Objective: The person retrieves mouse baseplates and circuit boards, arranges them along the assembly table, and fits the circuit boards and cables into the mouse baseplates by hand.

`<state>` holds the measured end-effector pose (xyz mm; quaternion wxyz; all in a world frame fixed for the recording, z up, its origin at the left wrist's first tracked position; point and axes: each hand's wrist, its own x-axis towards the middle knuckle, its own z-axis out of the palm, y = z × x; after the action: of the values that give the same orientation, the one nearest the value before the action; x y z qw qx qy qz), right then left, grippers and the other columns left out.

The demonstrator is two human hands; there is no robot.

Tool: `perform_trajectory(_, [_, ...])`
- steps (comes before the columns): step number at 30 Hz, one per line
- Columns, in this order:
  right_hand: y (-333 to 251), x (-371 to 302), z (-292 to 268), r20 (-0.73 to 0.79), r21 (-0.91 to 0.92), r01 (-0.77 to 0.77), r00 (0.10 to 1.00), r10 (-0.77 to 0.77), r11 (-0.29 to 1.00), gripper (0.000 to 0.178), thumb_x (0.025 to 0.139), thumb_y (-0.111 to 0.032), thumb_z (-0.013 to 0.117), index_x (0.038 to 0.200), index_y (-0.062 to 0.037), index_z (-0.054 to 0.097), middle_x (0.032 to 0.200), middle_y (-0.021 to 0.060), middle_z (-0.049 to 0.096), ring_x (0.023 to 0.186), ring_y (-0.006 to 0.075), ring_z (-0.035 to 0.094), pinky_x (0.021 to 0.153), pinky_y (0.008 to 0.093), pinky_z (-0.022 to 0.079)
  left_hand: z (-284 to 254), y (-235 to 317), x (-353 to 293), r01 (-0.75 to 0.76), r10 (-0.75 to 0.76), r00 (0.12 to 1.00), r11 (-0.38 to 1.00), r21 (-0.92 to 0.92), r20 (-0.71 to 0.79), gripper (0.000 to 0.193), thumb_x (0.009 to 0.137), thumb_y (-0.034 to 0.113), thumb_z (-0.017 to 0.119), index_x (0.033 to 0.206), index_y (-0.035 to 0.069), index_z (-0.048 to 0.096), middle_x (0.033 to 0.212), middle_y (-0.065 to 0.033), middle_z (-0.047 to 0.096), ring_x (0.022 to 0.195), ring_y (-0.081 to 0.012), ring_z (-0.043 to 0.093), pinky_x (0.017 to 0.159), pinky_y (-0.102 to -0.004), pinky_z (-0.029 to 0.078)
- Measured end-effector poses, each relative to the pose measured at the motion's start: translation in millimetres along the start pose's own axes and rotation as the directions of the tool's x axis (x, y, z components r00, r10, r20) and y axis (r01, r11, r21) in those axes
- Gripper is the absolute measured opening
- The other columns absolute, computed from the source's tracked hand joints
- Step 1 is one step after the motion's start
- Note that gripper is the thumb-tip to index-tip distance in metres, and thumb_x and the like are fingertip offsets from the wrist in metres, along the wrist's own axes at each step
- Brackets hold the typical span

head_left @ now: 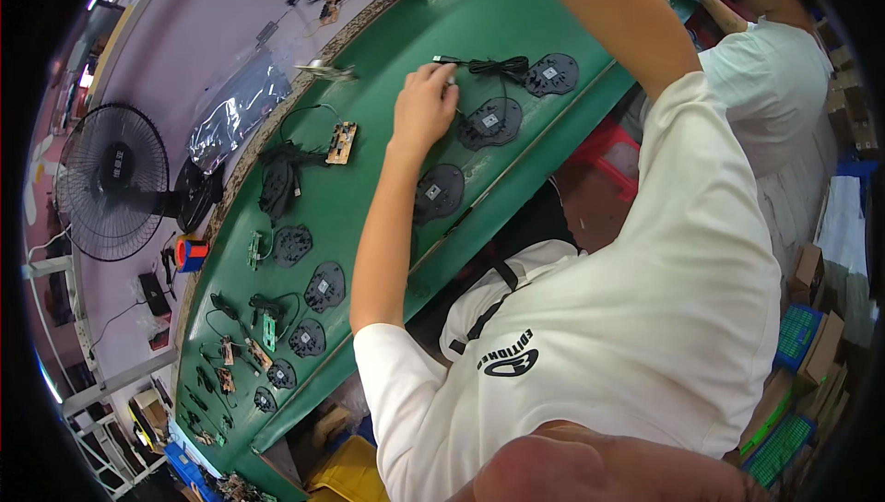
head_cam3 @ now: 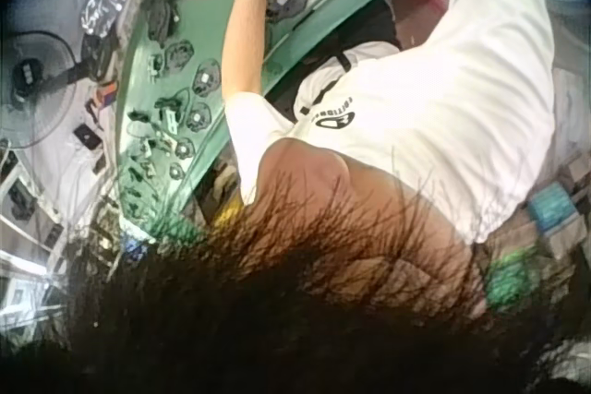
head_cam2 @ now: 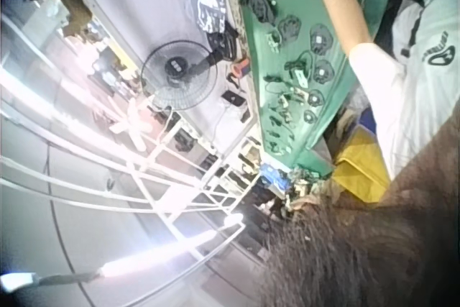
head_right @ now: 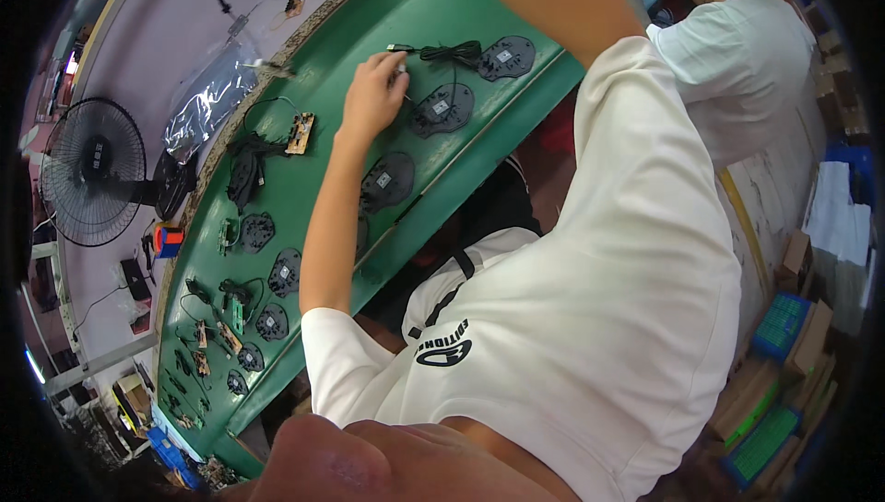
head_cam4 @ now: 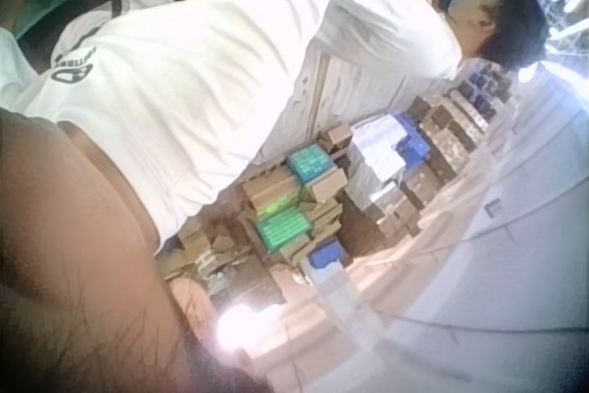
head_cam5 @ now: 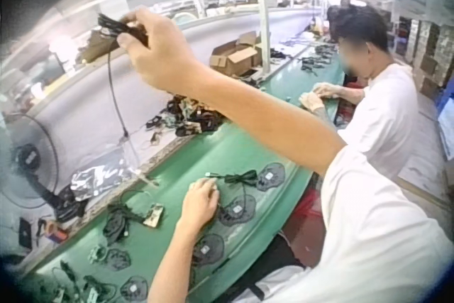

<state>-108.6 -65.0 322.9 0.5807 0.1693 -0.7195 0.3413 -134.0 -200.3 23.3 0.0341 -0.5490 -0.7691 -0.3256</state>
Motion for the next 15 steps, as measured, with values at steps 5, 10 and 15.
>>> perform_trajectory(5, [5.8, -16.8, -31.0, 0.044, -0.018, 0.022, 0.999, -0.021, 1.000, 0.019, 0.094, -0.009, 0.062, 0.110, 0.0001, 0.060, 0.081, 0.0082, 0.062, 0.071, 0.0163, 0.055, 0.066, 0.0320, 0.045, -20.7, -26.5, 12.8, 0.208, -0.216, 0.975, 0.971, -0.121, -0.058, 0.027, 0.091, 0.023, 0.062, 0.111, 0.005, 0.070, 0.103, -0.0174, 0.068, 0.086, -0.0362, 0.065, 0.079, -0.0440, 0.052])
perform_trajectory(10, [19.2, -42.5, -46.7, 0.045, -0.058, -0.096, 0.994, 0.099, 0.994, 0.021, 0.094, -0.009, 0.062, 0.113, -0.0018, 0.061, 0.085, 0.0078, 0.065, 0.074, 0.0147, 0.057, 0.067, 0.0305, 0.047, -21.3, -39.1, 24.4, 0.321, -0.349, 0.919, 0.933, -0.166, -0.183, 0.030, 0.092, 0.026, 0.060, 0.107, 0.003, 0.071, 0.098, -0.0196, 0.072, 0.087, -0.0362, 0.070, 0.080, -0.0428, 0.054])
perform_trajectory(15, [30.0, -59.2, -58.7, 0.060, -0.041, -0.218, 0.974, 0.221, 0.975, 0.022, 0.095, -0.009, 0.062, 0.116, -0.0006, 0.061, 0.084, 0.0049, 0.064, 0.070, 0.0109, 0.056, 0.062, 0.0275, 0.046, -27.7, -43.7, 49.7, 0.598, -0.593, 0.772, 0.800, -0.056, -0.229, 0.037, 0.089, 0.034, 0.058, 0.091, 0.000, 0.073, 0.091, -0.0214, 0.073, 0.088, -0.0393, 0.070, 0.082, -0.0462, 0.053])
